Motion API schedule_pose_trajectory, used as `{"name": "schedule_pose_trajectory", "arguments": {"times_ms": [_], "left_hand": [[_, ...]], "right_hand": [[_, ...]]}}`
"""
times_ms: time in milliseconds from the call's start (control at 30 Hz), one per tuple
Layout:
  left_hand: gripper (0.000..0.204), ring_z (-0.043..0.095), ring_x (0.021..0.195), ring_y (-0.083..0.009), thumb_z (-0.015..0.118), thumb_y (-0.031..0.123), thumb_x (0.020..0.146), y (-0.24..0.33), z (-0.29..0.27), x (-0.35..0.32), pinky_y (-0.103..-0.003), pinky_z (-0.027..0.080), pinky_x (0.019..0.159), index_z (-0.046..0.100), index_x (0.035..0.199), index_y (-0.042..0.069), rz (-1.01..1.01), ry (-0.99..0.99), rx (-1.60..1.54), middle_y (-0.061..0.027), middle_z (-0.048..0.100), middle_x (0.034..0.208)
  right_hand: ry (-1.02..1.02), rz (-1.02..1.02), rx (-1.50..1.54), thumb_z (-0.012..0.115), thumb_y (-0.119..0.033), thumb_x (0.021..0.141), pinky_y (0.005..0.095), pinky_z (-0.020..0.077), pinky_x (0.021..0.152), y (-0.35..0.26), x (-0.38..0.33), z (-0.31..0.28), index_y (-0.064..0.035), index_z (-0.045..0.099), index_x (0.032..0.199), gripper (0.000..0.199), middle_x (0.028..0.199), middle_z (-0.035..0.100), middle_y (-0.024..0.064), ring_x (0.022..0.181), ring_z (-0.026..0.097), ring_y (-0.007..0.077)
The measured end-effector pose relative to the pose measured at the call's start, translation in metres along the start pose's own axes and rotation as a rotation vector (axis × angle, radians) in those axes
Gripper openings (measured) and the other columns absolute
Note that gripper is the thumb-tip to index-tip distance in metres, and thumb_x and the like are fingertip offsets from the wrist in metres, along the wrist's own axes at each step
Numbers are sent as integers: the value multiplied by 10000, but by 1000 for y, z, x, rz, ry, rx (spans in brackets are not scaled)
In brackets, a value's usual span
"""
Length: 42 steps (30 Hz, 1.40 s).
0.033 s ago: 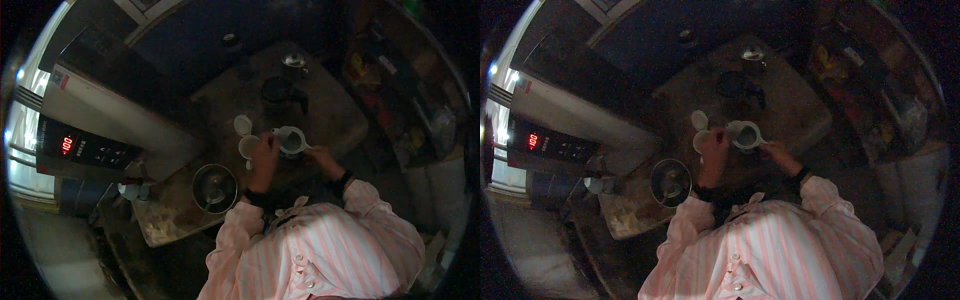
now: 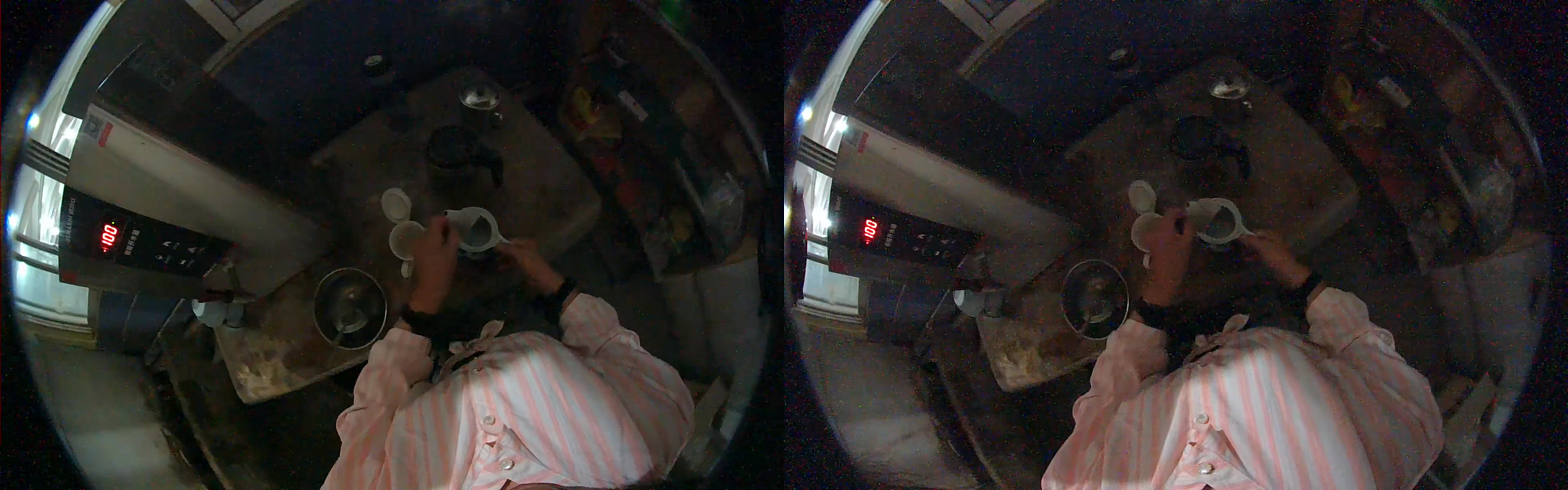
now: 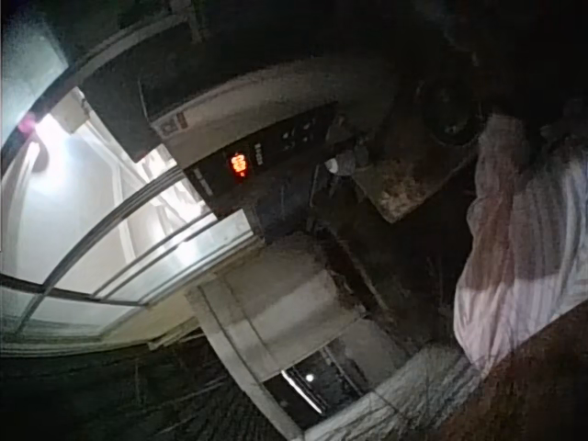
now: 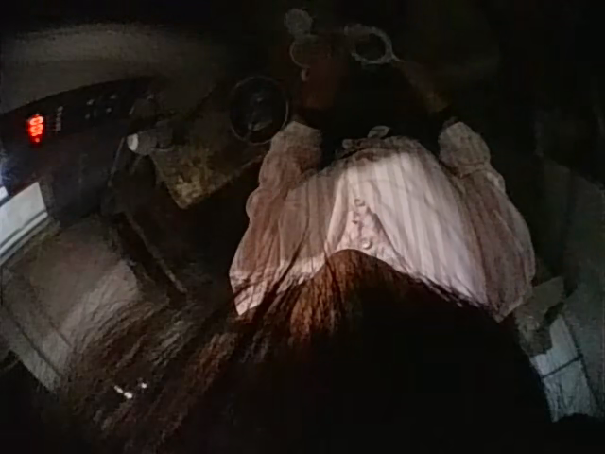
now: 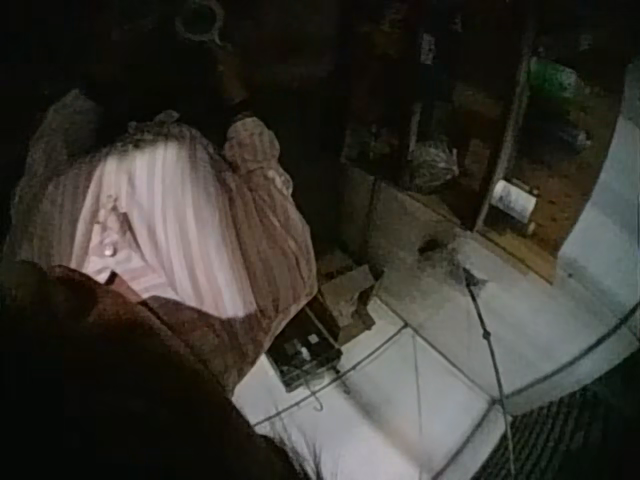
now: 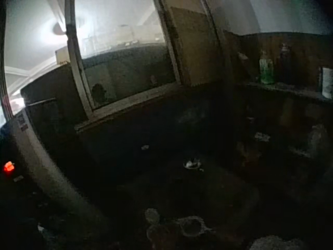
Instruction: Making tea by filling a ceramic cup and a paper cup with water from a dispenser and adding ingredients from a bowl.
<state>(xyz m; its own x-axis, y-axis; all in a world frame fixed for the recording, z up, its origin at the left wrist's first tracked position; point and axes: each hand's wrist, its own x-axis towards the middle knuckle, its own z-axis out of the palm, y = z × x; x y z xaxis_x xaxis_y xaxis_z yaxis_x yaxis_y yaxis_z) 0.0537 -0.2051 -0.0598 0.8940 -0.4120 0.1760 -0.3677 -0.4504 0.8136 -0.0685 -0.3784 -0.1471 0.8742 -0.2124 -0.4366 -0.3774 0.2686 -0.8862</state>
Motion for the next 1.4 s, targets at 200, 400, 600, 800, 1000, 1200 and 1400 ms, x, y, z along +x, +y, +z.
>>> {"name": "schedule_pose_trajectory", "arguments": {"times_ms": [200, 400, 600, 800, 1000, 1200, 1400], "left_hand": [[218, 608, 793, -361, 555, 149, 828, -26, 31, -4, -434, 461, 658, 550, 987, 0, -2, -112, -1, -212, 612, 850], [225, 607, 778, -344, 559, 172, 826, -46, 46, -5, -422, 482, 687, 570, 1004, 36, 379, -10, 154, -176, 615, 828], [254, 615, 685, -317, 572, 204, 776, -37, 60, -24, -408, 512, 601, 584, 988, 65, 366, -362, 529, -145, 588, 1009], [356, 641, 768, -316, 487, 290, 857, -23, 65, -20, -438, 529, 554, 536, 1110, 46, 254, -376, 502, -183, 543, 1160], [335, 623, 798, -315, 555, 237, 819, -19, 28, -41, -414, 519, 623, 499, 1091, 51, 293, -104, 324, -181, 525, 1174], [333, 575, 896, -331, 596, 240, 788, -42, -105, -79, -417, 494, 735, 553, 1078, 82, -99, 21, 566, -142, 576, 1070], [473, 552, 987, -334, 637, 225, 738, -90, -132, -85, -435, 471, 811, 513, 1179, 104, 8, -110, 713, -127, 591, 1086]], "right_hand": [[-1, 55, -31, 538, -324, 877, 295, 483, 720, -5, 1, 2, -30, 615, 1035, 343, 954, 635, 62, 807, 595, 150], [-115, -28, 17, 523, -291, 891, 281, 456, 710, -14, -7, 4, -57, 615, 1008, 277, 912, 612, 8, 788, 563, 113], [-212, -126, -20, 474, -270, 901, 324, 467, 803, -3, -5, 1, -26, 602, 1065, 321, 986, 629, 70, 933, 591, 177], [-69, 9, -23, 488, -302, 888, 326, 470, 791, -4, 6, -8, -26, 624, 1010, 332, 972, 641, 57, 881, 603, 171], [-92, -42, -128, 513, -320, 876, 305, 460, 774, 4, 10, -20, -47, 641, 954, 311, 913, 639, 30, 851, 603, 156], [-26, -28, -151, 535, -344, 868, 305, 455, 752, -40, -21, 9, -52, 630, 980, 327, 893, 636, 30, 827, 588, 144], [53, 58, -30, 557, -321, 868, 282, 449, 741, -39, -28, 5, -52, 614, 1048, 328, 911, 626, 21, 827, 564, 121]]}}
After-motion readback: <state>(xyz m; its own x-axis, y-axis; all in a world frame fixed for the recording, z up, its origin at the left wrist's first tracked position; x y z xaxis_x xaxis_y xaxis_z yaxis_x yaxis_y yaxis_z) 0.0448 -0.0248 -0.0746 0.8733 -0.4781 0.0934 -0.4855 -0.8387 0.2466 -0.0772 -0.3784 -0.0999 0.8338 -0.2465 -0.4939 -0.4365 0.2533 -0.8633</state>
